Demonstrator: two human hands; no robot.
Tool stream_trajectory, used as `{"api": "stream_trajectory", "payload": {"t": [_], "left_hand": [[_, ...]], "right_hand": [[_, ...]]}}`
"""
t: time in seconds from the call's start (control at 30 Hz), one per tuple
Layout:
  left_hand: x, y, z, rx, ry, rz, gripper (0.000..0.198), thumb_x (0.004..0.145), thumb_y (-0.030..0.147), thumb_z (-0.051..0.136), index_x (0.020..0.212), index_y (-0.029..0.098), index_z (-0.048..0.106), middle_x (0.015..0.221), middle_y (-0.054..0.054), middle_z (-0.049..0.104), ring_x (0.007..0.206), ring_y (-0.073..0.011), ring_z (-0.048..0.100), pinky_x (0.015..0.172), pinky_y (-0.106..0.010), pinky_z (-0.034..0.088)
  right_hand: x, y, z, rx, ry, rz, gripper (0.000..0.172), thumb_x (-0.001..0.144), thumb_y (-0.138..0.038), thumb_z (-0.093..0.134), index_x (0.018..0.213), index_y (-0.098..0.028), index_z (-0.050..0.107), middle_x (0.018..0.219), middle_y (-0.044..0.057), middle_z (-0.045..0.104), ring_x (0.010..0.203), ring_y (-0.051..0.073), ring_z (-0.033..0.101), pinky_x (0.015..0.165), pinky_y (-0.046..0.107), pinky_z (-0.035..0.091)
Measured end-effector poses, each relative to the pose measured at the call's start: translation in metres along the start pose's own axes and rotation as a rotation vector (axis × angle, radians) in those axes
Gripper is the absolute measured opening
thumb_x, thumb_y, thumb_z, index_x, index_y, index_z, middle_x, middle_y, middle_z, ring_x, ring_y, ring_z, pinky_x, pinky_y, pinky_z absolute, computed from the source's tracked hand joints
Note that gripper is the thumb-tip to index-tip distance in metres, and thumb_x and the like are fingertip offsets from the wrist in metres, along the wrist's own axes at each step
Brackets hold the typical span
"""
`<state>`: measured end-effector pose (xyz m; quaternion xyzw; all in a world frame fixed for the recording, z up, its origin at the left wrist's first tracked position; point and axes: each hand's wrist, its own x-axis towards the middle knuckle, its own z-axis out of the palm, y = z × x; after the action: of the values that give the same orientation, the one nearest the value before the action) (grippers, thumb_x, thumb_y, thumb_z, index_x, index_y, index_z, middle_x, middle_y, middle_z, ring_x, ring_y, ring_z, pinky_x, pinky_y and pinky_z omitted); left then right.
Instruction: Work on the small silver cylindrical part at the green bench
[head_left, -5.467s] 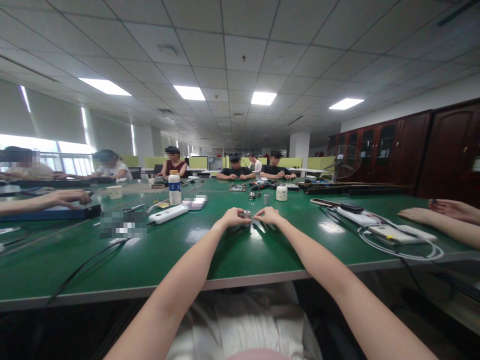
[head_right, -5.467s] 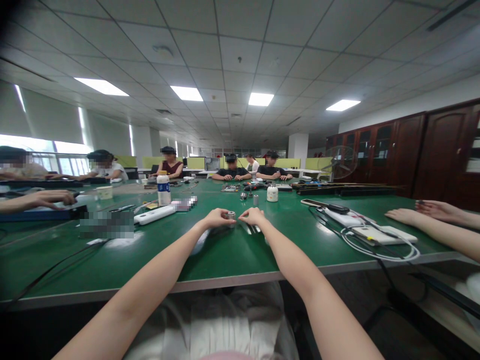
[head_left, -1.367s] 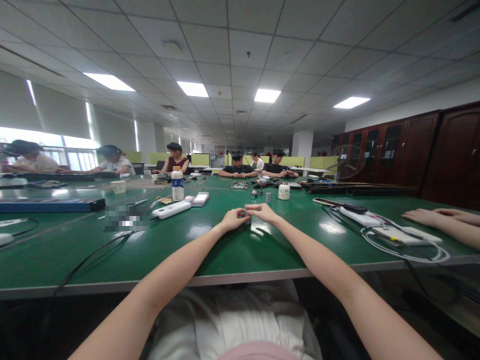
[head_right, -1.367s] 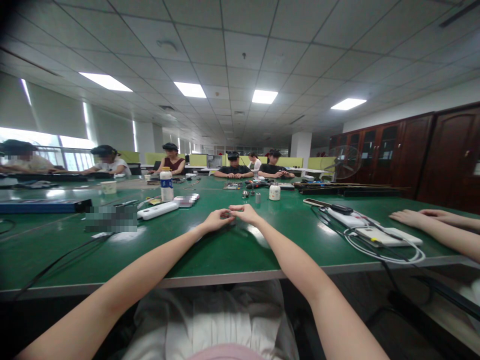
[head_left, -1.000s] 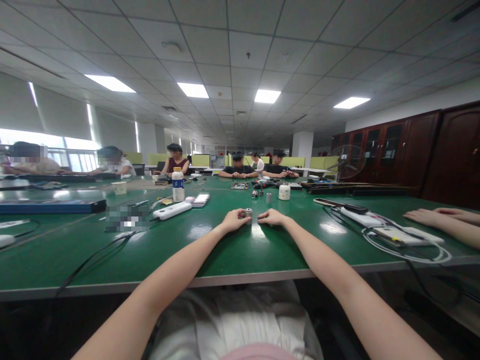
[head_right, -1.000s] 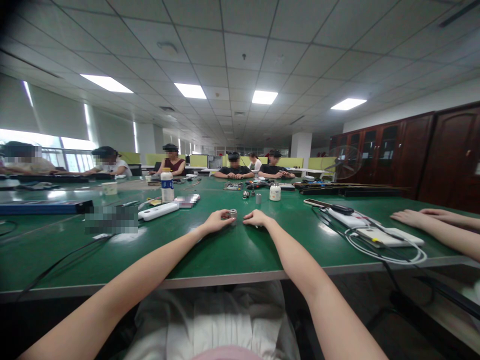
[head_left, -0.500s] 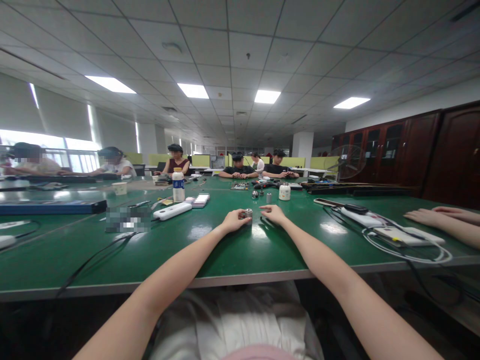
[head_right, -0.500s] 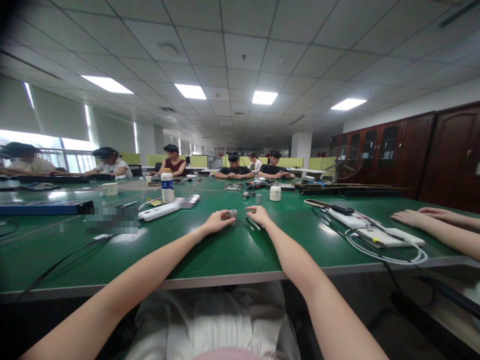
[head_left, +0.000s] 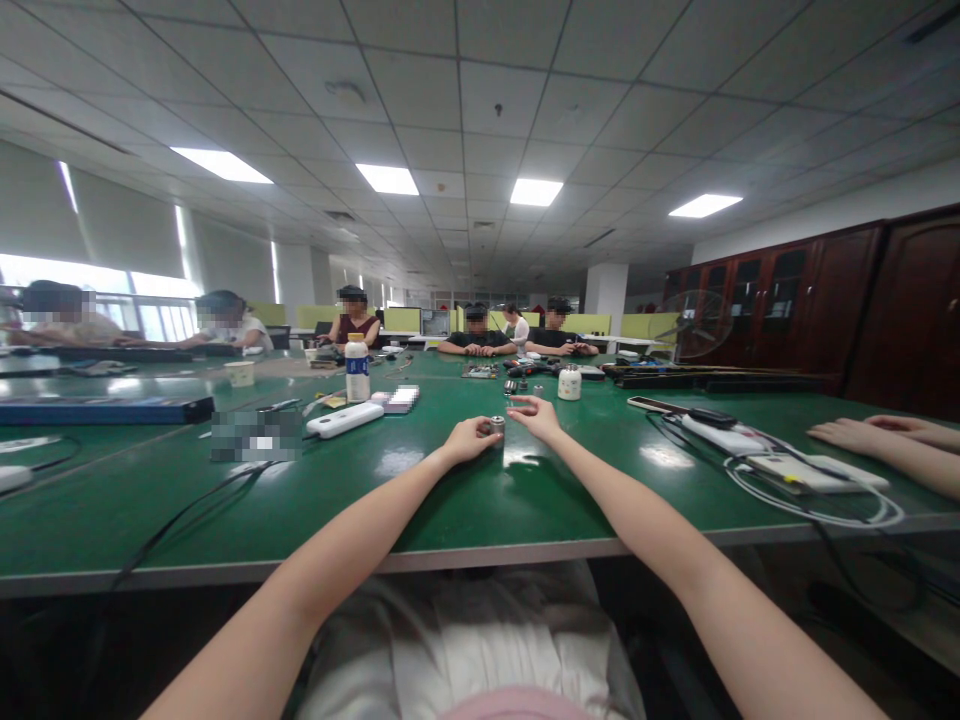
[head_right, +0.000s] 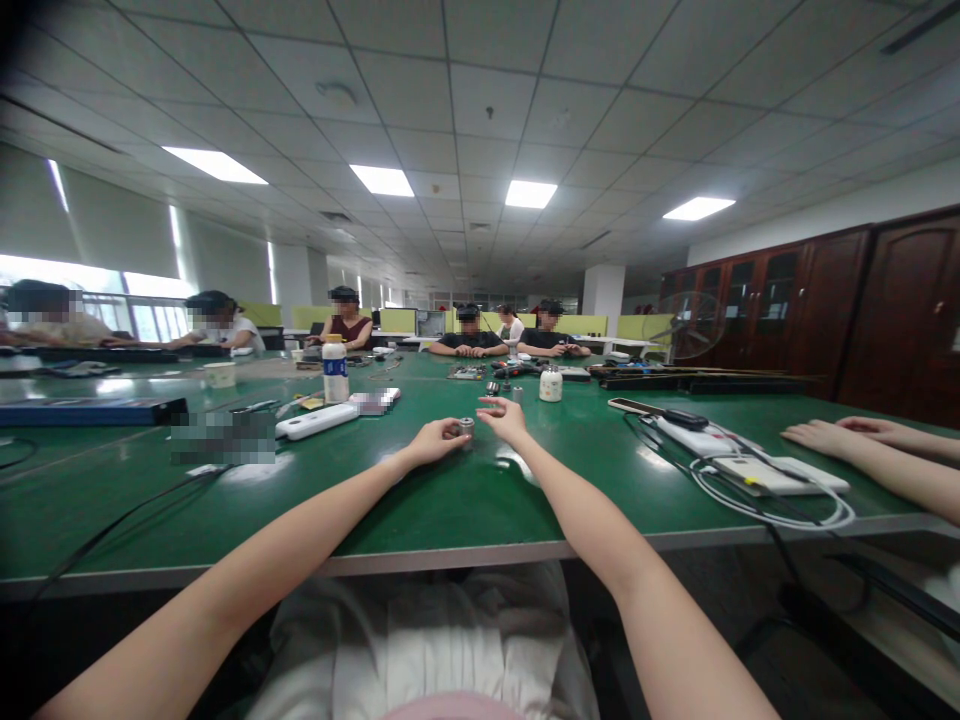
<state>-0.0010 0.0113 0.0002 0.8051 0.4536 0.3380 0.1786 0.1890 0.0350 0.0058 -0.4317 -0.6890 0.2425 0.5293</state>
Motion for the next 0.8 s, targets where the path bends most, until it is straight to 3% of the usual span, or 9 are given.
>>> {"api": "stream_trajectory", "payload": {"t": [0.3,0.8], "left_hand": [[-0.002,0.004,-0.001,-0.021,0.033,0.023,0.047,0.073,0.042,0.07,0.111,0.015,0.067,0.089,-0.007,0.075,0.088,-0.0251,0.07,0.079,-0.029,0.052],[-0.004,0.008,-0.001,-0.011,0.023,0.052,0.049,0.074,0.043,0.068,0.112,0.014,0.067,0.091,-0.008,0.076,0.089,-0.0252,0.07,0.079,-0.029,0.052]], "right_hand": [[-0.006,-0.019,0.011,0.19,-0.068,-0.163,0.036,0.072,-0.006,0.067,0.107,-0.015,0.065,0.09,0.008,0.075,0.092,0.022,0.071,0.089,0.04,0.056],[-0.002,-0.015,0.013,0.193,-0.038,-0.173,0.032,0.078,-0.007,0.059,0.108,-0.016,0.064,0.092,0.008,0.073,0.089,0.018,0.071,0.082,0.035,0.058]]}}
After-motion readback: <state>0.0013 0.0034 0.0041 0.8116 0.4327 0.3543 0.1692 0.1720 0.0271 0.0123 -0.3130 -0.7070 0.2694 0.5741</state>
